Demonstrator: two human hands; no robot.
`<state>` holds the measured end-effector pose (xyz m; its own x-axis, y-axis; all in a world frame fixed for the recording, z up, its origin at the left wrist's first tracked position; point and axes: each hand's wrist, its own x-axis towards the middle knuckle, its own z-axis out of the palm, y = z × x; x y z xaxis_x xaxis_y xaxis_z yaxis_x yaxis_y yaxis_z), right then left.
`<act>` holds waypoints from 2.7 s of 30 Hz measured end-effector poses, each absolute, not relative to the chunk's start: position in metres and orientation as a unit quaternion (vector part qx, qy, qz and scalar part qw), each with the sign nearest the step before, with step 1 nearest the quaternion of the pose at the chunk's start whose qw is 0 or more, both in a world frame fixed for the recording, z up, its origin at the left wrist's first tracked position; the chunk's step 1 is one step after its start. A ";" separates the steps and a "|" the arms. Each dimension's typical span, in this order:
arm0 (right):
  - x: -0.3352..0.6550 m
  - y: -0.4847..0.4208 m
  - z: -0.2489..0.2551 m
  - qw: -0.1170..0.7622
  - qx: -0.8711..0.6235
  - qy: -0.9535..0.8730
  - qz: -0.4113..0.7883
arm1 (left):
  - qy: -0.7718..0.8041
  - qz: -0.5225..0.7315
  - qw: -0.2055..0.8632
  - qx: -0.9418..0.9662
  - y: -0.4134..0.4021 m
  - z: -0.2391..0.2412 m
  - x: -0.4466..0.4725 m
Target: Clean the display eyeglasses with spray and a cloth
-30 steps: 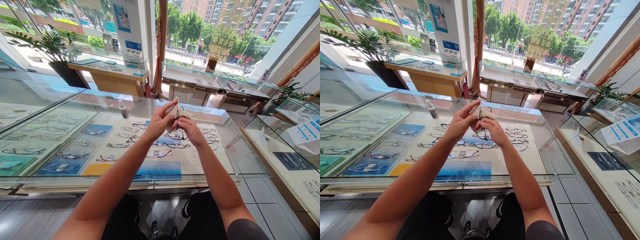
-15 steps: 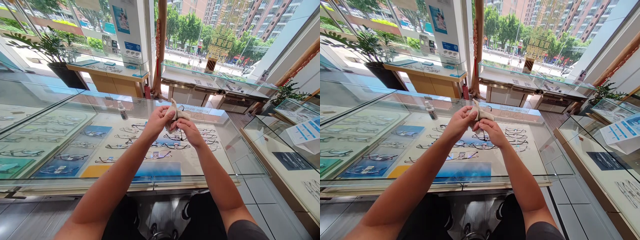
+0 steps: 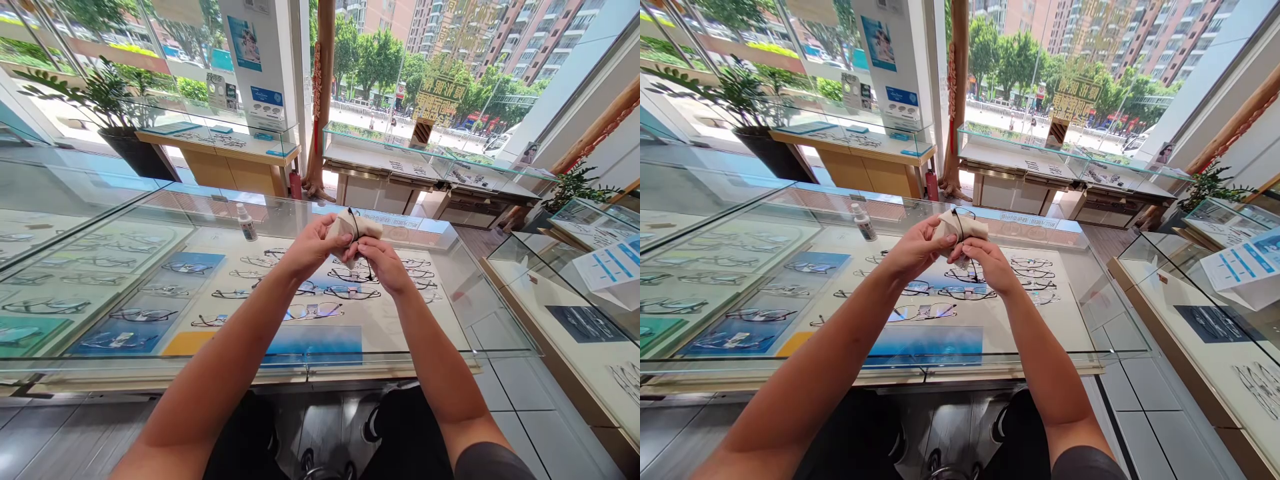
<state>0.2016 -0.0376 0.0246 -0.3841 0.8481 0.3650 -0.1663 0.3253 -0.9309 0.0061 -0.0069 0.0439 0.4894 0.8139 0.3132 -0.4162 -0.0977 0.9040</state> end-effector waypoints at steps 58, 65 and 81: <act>0.200 -0.035 0.020 0.487 -0.256 -0.652 0.521 | 0.158 0.520 0.622 0.564 -0.014 0.042 0.021; 0.194 -0.038 0.023 0.448 -0.262 -0.685 0.511 | 0.180 0.574 0.581 0.549 -0.014 0.036 0.029; 0.205 -0.034 0.022 0.508 -0.302 -0.630 0.504 | 0.193 0.491 0.570 0.629 0.005 0.041 -0.002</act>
